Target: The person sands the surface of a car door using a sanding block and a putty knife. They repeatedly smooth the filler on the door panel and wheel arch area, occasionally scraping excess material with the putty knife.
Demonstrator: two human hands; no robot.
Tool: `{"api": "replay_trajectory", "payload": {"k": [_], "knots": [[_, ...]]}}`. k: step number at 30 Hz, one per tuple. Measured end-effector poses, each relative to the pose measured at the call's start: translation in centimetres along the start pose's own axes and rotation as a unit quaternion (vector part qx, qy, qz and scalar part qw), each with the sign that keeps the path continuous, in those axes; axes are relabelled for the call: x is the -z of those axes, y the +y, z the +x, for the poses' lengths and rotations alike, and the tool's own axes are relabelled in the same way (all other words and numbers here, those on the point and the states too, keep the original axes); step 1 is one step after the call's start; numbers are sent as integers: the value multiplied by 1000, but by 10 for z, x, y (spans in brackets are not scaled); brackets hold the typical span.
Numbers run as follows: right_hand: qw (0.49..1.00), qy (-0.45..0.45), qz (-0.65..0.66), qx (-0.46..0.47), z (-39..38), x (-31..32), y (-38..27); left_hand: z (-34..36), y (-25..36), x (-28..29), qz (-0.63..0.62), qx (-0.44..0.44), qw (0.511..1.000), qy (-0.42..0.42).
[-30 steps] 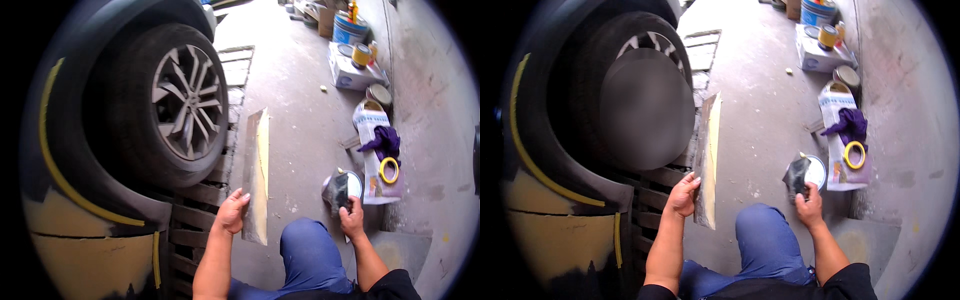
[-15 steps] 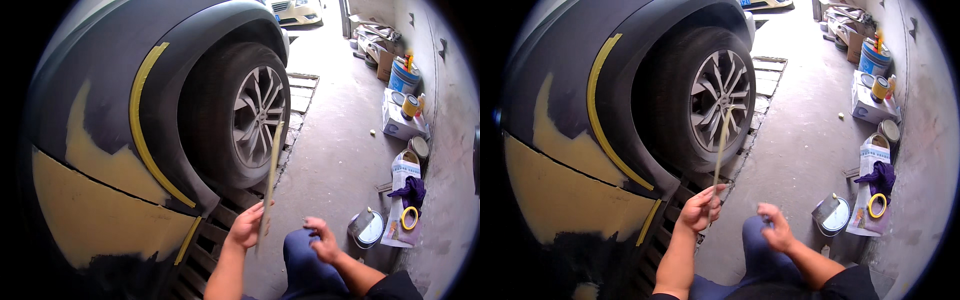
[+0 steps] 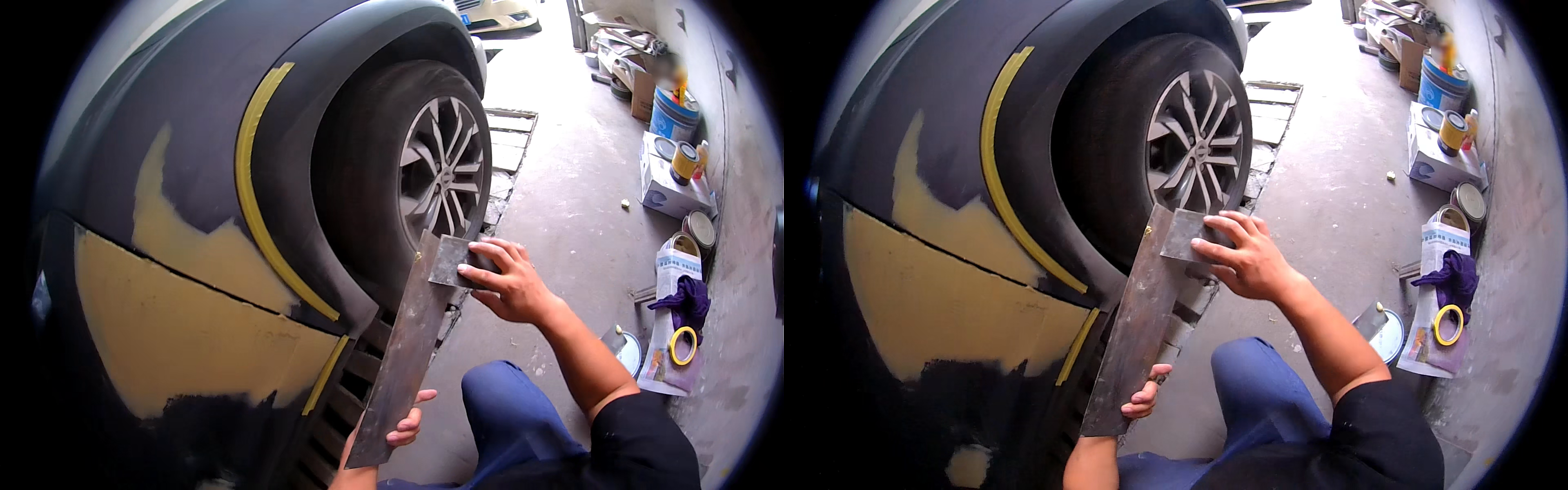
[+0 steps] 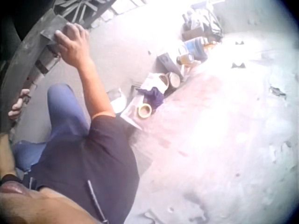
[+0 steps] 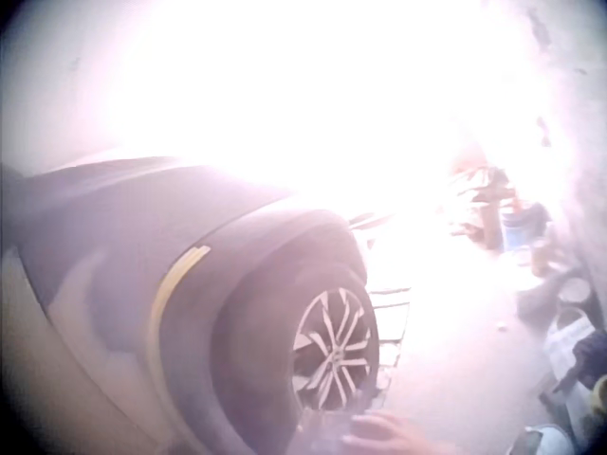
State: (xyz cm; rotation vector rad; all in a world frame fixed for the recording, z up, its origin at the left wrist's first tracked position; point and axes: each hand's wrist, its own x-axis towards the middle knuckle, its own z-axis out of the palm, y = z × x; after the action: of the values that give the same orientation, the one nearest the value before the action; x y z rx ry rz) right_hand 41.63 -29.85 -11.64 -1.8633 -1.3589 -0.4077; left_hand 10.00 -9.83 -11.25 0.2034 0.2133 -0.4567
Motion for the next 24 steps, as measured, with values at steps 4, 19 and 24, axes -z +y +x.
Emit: {"api": "replay_trajectory", "payload": {"k": [4,19,24], "knots": [[985,-53,-1,161,44,10,-27,-29,-11,-24,23,-44,990,131],[454,-109,822,-326,-93,-4,-80,24,-13,1,378,-334,796,335],[419,-171,827,-334,-103,-36,-103,76,-14,-13,445,-408,743,288]]}}
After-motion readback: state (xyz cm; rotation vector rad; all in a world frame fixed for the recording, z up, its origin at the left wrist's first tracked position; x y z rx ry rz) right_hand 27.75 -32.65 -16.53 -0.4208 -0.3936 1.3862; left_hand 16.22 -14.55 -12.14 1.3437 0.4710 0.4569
